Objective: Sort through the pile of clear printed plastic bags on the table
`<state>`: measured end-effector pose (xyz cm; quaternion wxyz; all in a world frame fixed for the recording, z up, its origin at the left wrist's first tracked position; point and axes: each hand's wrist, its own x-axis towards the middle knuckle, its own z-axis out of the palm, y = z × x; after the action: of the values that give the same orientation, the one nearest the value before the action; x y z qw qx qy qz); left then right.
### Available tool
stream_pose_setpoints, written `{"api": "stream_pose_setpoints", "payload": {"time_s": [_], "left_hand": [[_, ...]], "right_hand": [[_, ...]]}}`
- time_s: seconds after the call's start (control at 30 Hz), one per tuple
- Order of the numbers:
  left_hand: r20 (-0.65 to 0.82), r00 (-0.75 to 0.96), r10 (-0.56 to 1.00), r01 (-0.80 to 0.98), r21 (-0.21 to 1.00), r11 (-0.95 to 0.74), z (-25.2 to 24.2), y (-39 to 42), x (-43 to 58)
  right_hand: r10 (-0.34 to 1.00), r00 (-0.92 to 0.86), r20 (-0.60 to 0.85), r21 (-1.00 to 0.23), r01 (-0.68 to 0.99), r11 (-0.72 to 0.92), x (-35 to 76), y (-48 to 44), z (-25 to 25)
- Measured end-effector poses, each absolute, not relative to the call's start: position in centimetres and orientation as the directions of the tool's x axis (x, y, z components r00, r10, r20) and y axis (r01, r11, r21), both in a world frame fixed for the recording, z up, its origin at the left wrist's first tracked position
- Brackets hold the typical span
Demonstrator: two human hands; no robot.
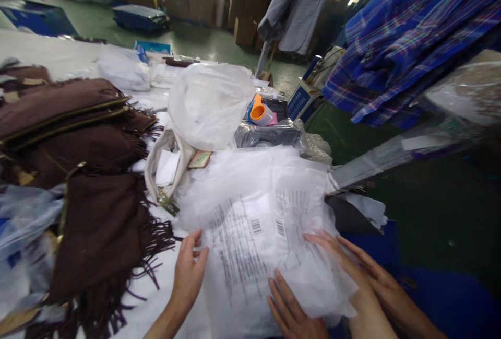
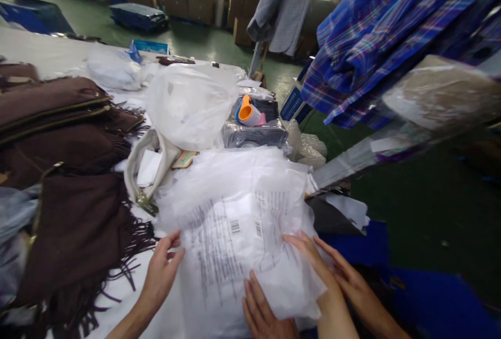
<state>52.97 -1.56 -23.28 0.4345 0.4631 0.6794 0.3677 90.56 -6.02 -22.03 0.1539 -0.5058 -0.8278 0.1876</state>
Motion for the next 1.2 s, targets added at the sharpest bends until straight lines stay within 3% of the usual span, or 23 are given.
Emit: {"api": "stream_pose_setpoints", "payload": {"time_s": [0.13, 0.27, 0.33, 0.43, 0.5, 0.57, 0.73, 0.87, 1.0, 1.07, 1.13, 1.2], "left_hand": [[-0.227, -0.217, 0.950, 0.372, 0.880, 0.295, -23.4, -0.3, 52.3], [-0.154, -0.381, 0.912, 0.429, 0.844, 0.322, -23.5, 0.3, 51.7], [-0.314, -0.420, 0.851, 0.270, 0.853, 0.447, -23.5, -0.2, 52.1], [-0.635, -0.182, 0.751, 0.002, 0.764, 0.646, -23.2, -1.5, 53.6], [-0.709, -0.038, 0.704, -0.110, 0.704, 0.702, -23.1, -2.1, 54.7], [-0.718, -0.027, 0.695, -0.190, 0.687, 0.702, -23.2, -2.3, 55.5], [-0.629, -0.146, 0.764, -0.063, 0.776, 0.627, -23.5, -1.4, 55.1], [-0.583, -0.132, 0.801, -0.036, 0.811, 0.584, -24.2, -0.8, 54.6], [-0.539, -0.166, 0.826, 0.059, 0.831, 0.553, -24.7, -0.7, 53.6], [-0.477, -0.230, 0.848, 0.137, 0.847, 0.514, -24.5, -0.9, 52.6], [-0.315, -0.313, 0.896, 0.308, 0.859, 0.409, -23.7, -1.3, 51.6], [-0.081, -0.334, 0.939, 0.501, 0.829, 0.250, -22.7, -1.8, 51.1]], "right_hand": [[0.873, -0.483, 0.069, -0.351, 0.807, 0.475, 86.4, -4.8, -22.4], [0.856, -0.513, 0.062, -0.183, 0.838, 0.515, 83.5, -8.8, -20.7], [0.853, -0.519, 0.063, -0.108, 0.846, 0.523, 81.7, -11.0, -20.0], [0.845, -0.529, 0.073, 0.093, 0.848, 0.522, 79.7, -12.5, -19.7], [0.830, -0.554, 0.071, 0.241, 0.817, 0.525, 79.2, -12.3, -19.8], [0.819, -0.570, 0.068, 0.303, 0.794, 0.527, 79.1, -11.8, -20.1], [0.861, -0.479, 0.171, 0.228, 0.869, 0.438, 78.0, -12.3, -21.5], [0.929, -0.350, 0.119, 0.174, 0.929, 0.328, 77.3, -12.2, -21.0], [0.946, -0.324, 0.018, -0.244, 0.916, 0.319, 81.2, -6.2, -18.7], [0.964, -0.266, 0.020, -0.317, 0.913, 0.259, 83.9, -2.3, -17.9], [1.000, -0.015, -0.023, -0.563, 0.826, -0.001, 85.8, 0.4, -17.6], [0.985, 0.137, -0.103, -0.724, 0.669, -0.169, 86.6, 1.5, -17.6]]}}
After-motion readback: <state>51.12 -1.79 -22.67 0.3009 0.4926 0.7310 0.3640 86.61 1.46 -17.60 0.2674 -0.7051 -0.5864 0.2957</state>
